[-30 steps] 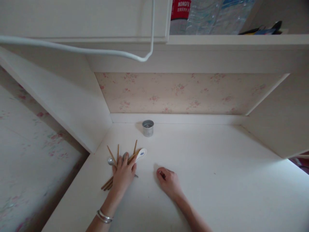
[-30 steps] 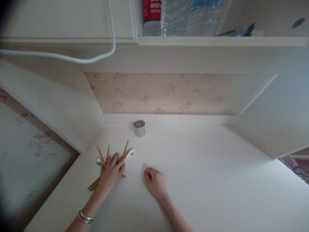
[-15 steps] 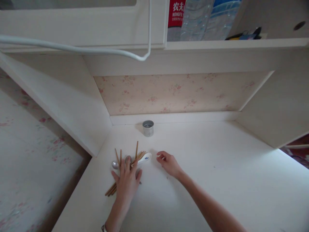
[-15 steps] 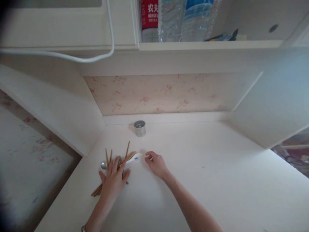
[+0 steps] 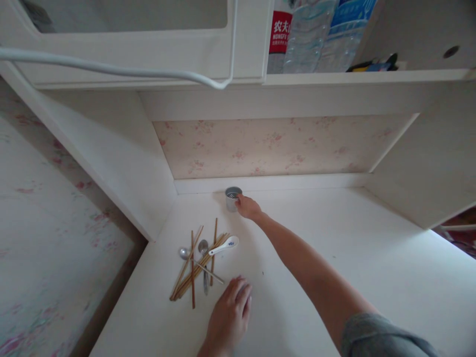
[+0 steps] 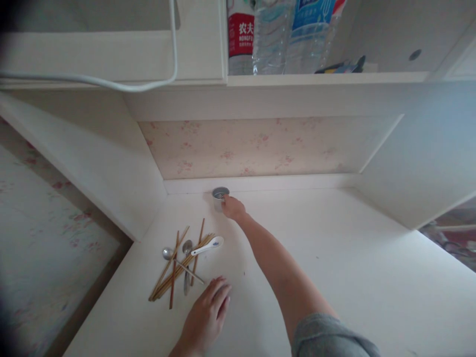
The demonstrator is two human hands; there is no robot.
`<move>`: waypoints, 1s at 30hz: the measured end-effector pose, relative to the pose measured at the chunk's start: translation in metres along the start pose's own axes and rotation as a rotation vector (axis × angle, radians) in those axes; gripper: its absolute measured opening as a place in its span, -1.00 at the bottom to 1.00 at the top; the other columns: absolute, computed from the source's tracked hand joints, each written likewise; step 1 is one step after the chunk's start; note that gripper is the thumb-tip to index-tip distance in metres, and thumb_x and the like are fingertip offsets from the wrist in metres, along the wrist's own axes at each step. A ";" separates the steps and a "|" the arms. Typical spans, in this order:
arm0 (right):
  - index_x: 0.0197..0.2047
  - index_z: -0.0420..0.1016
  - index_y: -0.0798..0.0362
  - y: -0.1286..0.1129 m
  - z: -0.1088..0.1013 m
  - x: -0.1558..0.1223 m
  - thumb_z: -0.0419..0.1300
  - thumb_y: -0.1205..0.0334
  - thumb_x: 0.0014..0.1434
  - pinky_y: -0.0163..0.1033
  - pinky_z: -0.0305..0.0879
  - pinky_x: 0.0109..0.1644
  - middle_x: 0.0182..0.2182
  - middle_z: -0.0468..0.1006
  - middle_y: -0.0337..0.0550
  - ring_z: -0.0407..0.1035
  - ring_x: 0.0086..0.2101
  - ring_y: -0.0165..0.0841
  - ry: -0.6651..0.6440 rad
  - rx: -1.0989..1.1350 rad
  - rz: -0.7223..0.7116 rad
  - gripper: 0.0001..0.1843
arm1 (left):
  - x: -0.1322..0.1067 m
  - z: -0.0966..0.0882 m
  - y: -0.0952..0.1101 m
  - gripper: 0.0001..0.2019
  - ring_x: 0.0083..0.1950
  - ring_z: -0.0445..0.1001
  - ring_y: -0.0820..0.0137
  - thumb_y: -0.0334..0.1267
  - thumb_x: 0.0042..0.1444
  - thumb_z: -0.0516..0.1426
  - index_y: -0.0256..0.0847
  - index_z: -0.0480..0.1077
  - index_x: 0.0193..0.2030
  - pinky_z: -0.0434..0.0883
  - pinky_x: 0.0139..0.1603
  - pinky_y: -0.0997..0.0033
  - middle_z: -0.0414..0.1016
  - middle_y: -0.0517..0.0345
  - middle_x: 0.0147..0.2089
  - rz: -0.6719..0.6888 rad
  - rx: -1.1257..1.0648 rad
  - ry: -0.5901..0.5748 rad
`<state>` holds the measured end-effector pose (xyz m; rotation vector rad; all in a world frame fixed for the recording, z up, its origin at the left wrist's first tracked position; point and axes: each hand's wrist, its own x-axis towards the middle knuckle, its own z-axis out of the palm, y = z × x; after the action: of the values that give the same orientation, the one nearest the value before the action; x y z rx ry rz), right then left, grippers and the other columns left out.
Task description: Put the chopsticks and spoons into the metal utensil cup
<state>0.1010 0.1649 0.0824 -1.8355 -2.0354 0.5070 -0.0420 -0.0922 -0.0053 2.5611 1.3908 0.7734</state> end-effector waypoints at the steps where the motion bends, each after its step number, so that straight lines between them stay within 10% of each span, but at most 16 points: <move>1: 0.11 0.37 0.08 0.003 0.000 -0.001 -0.01 0.16 0.35 -0.15 0.28 -0.06 -0.09 0.58 0.09 0.48 -0.09 -0.13 0.018 -0.009 0.002 -0.65 | 0.001 -0.001 0.000 -0.64 0.16 0.47 0.28 -0.42 0.20 0.04 -0.05 0.40 0.10 0.50 0.18 0.20 0.50 0.07 0.09 -0.012 -0.017 -0.016; 15: 0.03 0.40 0.02 0.050 -0.037 -0.115 -0.04 0.04 0.35 -0.28 0.32 -0.24 -0.20 0.57 -0.12 0.48 -0.37 -0.36 0.303 0.147 -0.068 -0.65 | 0.005 -0.004 -0.003 -0.70 0.13 0.47 0.26 -0.39 0.22 0.04 -0.06 0.43 0.04 0.50 0.17 0.15 0.50 0.07 0.06 0.003 -0.057 -0.042; 30: -0.03 0.39 0.01 0.063 0.014 -0.228 -0.05 0.01 0.37 -0.33 0.35 -0.39 -0.32 0.47 -0.15 0.43 -0.44 -0.39 0.260 0.335 -0.057 -0.68 | 0.007 -0.006 0.002 -0.70 0.16 0.43 0.27 -0.43 0.20 0.07 -0.07 0.41 0.02 0.44 0.22 0.14 0.47 0.10 0.09 -0.029 -0.022 -0.091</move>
<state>0.1711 -0.0560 0.0351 -1.5515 -1.7081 0.5263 -0.0401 -0.0885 0.0031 2.5198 1.3812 0.6546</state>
